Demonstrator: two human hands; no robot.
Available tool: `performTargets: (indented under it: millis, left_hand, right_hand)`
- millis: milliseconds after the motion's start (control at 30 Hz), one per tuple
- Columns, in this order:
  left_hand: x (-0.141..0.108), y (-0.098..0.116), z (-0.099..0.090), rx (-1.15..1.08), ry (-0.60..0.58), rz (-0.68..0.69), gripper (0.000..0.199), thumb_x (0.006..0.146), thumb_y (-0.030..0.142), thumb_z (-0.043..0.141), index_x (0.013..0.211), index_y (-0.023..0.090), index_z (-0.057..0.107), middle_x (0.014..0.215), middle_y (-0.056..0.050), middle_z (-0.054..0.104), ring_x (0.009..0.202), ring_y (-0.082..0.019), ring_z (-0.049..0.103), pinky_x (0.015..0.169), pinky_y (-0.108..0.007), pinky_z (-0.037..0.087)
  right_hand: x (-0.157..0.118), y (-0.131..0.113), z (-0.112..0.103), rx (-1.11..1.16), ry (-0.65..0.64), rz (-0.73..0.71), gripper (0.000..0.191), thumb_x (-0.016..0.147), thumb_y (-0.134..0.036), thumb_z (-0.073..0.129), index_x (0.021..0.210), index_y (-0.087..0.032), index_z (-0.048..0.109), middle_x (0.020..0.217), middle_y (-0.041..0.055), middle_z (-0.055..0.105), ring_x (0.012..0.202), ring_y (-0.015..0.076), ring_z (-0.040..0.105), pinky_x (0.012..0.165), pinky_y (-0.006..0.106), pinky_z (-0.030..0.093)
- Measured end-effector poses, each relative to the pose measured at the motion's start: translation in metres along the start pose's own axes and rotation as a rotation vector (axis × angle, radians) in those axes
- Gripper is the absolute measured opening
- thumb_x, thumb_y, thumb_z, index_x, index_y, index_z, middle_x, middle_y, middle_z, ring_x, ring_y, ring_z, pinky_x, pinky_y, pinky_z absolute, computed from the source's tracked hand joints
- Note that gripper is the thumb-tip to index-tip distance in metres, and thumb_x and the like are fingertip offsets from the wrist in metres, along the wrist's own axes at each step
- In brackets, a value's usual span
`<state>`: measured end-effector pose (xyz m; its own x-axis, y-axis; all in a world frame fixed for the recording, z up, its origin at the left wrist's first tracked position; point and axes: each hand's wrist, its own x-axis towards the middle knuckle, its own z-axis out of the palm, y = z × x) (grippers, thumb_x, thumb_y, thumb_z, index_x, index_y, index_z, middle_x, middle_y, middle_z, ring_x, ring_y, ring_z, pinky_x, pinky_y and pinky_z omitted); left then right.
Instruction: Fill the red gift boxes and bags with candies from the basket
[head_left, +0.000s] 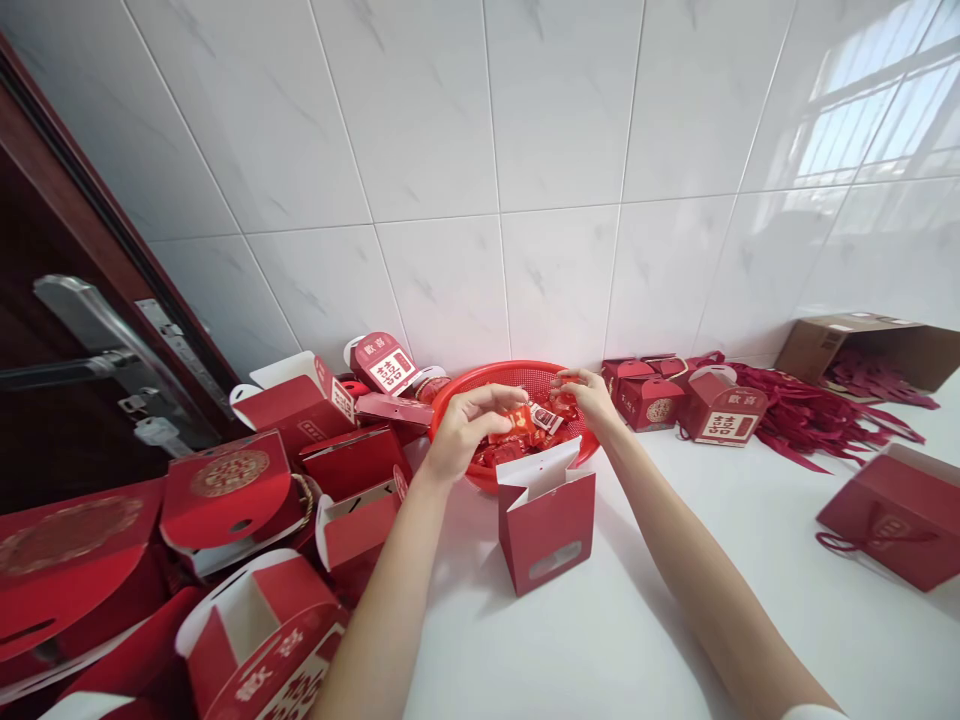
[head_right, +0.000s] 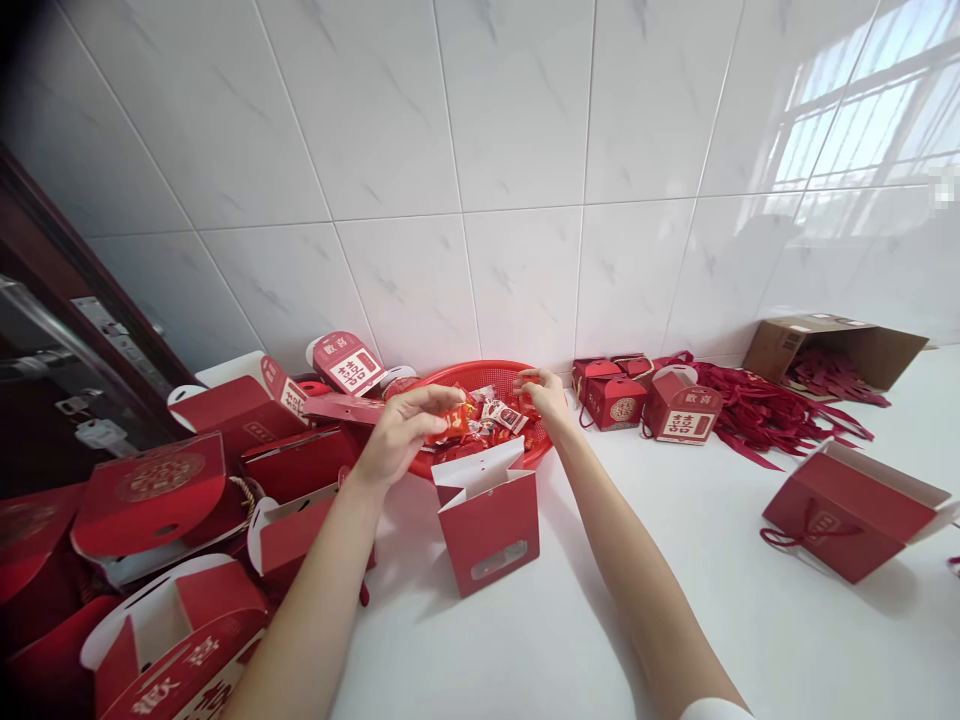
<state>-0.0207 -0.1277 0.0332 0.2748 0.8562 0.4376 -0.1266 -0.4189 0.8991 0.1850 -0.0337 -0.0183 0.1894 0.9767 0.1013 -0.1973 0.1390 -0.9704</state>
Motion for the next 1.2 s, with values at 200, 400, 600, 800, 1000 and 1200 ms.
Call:
performTargets:
  millis: [200,400,600,800,1000,1200]
  left_hand:
    - [-0.030,0.055,0.025,0.375,-0.326,0.048,0.028,0.075,0.021,0.074,0.102,0.023,0.079,0.101,-0.004,0.078,0.094,-0.022,0.070,0.085,-0.032,0.056]
    - [-0.028,0.051,0.033,0.729,-0.312,0.124,0.013,0.083,0.023,0.066,0.082,0.026,0.078,0.085,-0.001,0.074,0.081,-0.021,0.067,0.081,-0.032,0.053]
    - [-0.025,0.041,0.022,0.883,-0.336,0.025,0.014,0.080,0.022,0.066,0.082,0.028,0.079,0.107,-0.005,0.066,0.095,-0.024,0.064,0.084,-0.035,0.052]
    - [-0.020,0.030,0.010,0.858,-0.300,-0.017,0.020,0.075,0.021,0.071,0.090,0.030,0.080,0.113,-0.006,0.068,0.114,-0.032,0.058,0.098,-0.043,0.048]
    - [-0.015,0.027,0.006,0.753,-0.273,-0.040,0.021,0.076,0.024,0.070,0.094,0.027,0.080,0.099,-0.004,0.076,0.102,-0.028,0.066,0.093,-0.035,0.050]
    - [-0.017,0.036,0.001,0.667,-0.353,-0.122,0.035,0.068,0.030,0.079,0.103,0.028,0.079,0.115,-0.004,0.075,0.113,-0.031,0.066,0.088,-0.032,0.053]
  right_hand:
    - [-0.005,-0.006,0.002,-0.015,-0.016,-0.004,0.020,0.065,-0.004,0.059,0.080,-0.017,0.062,0.076,0.0019,0.069,0.063,0.0141,0.069,0.049,0.019,0.050]
    - [-0.008,-0.008,0.003,-0.046,-0.031,-0.015,0.018,0.067,-0.004,0.059,0.078,-0.017,0.061,0.072,0.0016,0.067,0.063,0.0163,0.070,0.051,0.022,0.050]
    - [-0.008,-0.005,0.003,-0.076,-0.040,-0.029,0.016,0.069,-0.003,0.062,0.078,-0.016,0.062,0.071,0.0016,0.067,0.060,0.0158,0.069,0.055,0.024,0.053]
    - [-0.012,-0.009,0.002,-0.114,-0.045,-0.013,0.015,0.071,-0.001,0.062,0.078,-0.015,0.062,0.070,0.0017,0.064,0.059,0.0155,0.069,0.055,0.024,0.053]
    - [-0.012,-0.007,0.003,-0.257,-0.077,-0.050,0.009,0.073,-0.007,0.066,0.076,-0.015,0.066,0.075,0.0048,0.069,0.067,0.0188,0.070,0.061,0.028,0.054]
    - [-0.028,-0.040,-0.003,-0.312,-0.279,-0.167,0.016,0.082,-0.032,0.072,0.085,-0.016,0.072,0.088,0.0075,0.074,0.078,0.0190,0.070,0.076,0.032,0.056]
